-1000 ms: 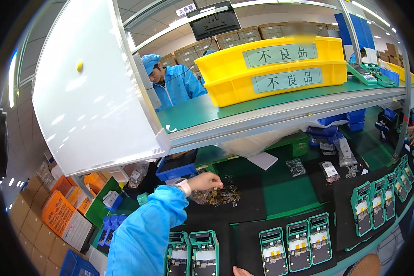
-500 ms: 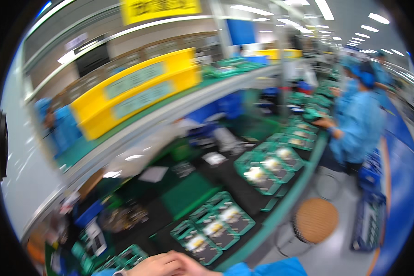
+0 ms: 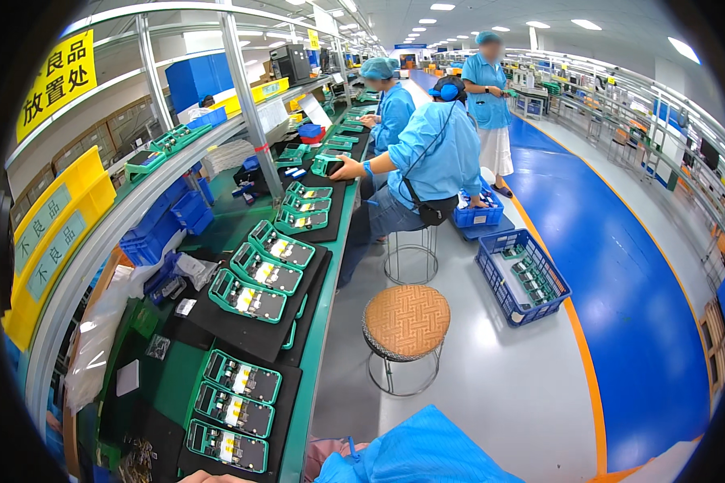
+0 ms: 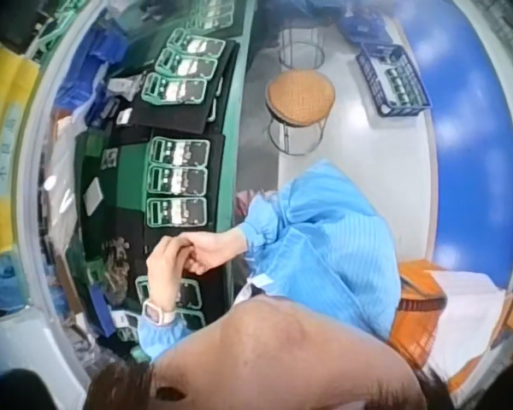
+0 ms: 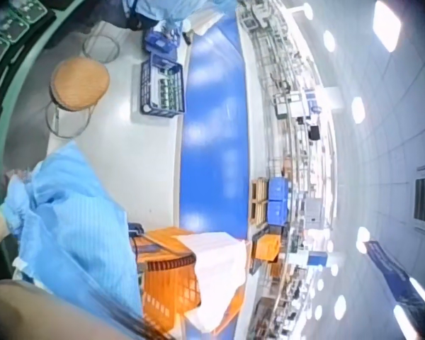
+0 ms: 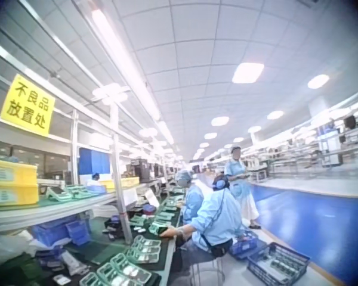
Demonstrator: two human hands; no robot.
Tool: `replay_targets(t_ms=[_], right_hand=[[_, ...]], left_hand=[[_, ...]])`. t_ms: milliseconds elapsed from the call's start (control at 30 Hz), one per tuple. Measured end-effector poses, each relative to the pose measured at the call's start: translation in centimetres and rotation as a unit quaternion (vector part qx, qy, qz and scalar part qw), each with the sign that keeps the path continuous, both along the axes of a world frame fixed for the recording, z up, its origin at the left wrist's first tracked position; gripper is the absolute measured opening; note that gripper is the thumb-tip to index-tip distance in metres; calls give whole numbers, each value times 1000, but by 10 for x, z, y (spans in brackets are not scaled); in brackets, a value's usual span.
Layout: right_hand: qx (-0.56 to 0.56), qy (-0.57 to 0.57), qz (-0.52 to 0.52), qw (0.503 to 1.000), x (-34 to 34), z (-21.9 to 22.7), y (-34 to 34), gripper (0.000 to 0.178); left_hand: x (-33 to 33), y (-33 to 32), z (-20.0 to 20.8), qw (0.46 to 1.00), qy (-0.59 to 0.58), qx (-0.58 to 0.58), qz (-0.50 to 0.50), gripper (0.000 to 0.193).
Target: Assembling electronic components into chassis and managing batches on an assembly line.
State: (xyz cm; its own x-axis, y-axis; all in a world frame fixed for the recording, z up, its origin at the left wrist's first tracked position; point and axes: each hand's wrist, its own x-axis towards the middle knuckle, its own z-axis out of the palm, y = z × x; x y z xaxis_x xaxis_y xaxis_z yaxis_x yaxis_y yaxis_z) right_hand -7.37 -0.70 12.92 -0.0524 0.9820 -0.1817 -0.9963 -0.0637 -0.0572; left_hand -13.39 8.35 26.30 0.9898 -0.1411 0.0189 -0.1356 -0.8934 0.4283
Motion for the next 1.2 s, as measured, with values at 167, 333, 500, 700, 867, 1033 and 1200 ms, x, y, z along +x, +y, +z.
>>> replay_targets(t_ms=[167,333,500,700,867,1033,1200], right_hand=[[72,-132,34,988,-14,-18,-3,54],[130,-351,-161,913,-29,-2,-23,36],[161,-620,-216,737,-19,21,-40,24],[165,-684,-298,645,-25,12,-39,21],[197,-670,-352,623,-23,15,-43,18],[161,-689,-365,606,-19,15,-47,20],[128,-719,-359,581,-12,10,-48,22]], left_hand=[[-26,-1,1,1000,-14,12,21,14],[-51,-19,24,991,-33,-50,116,21],[-80,-26,20,986,-81,-10,147,21],[-84,-31,14,990,-79,40,106,27],[-86,-20,5,980,-62,-70,175,35],[-78,-15,10,981,-19,-102,163,14],[-63,-25,14,992,-25,-43,115,9]])
